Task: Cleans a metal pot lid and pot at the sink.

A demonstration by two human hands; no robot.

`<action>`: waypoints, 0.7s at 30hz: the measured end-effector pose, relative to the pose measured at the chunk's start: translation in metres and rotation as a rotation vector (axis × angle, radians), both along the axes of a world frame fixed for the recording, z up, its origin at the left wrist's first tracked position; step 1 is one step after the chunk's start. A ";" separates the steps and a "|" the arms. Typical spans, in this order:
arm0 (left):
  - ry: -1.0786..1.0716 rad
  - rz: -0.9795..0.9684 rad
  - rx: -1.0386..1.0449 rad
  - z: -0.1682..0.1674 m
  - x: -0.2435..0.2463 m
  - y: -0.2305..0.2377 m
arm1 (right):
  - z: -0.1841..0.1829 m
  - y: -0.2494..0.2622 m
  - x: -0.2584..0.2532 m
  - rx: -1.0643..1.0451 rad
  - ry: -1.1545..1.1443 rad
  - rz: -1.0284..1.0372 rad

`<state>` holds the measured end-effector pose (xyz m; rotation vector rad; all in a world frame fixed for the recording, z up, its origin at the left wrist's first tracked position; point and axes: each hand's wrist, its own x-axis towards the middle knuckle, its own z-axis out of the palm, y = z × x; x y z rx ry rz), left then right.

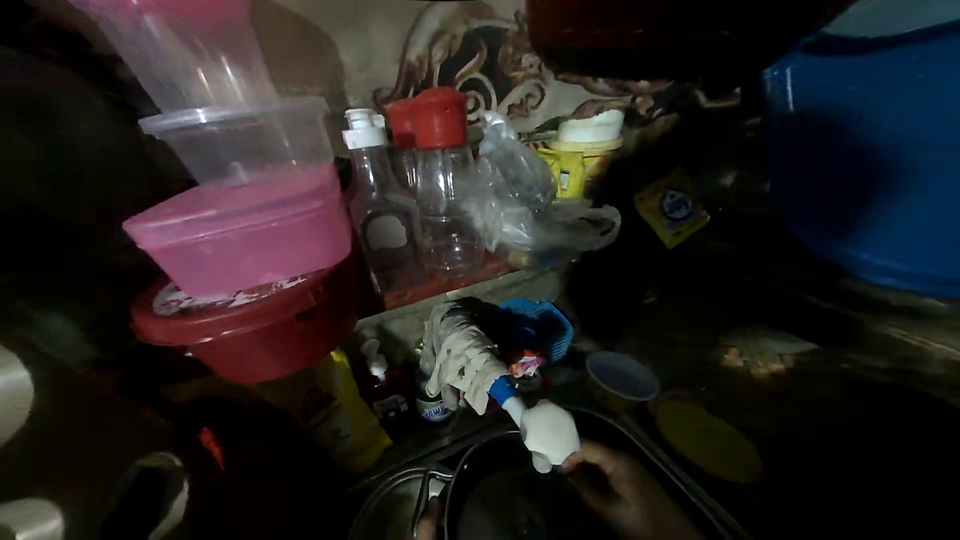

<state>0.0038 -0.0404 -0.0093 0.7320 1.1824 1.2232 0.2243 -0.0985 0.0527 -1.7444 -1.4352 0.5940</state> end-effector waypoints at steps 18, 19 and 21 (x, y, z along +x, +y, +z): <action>0.055 0.031 -0.006 0.008 0.002 -0.002 | -0.005 0.011 -0.025 -0.057 0.127 0.020; 0.067 0.031 -0.012 0.009 0.002 -0.002 | -0.005 0.010 -0.024 -0.056 0.127 0.011; 0.110 0.017 -0.021 0.009 0.000 0.000 | -0.006 0.010 -0.025 -0.054 0.119 -0.003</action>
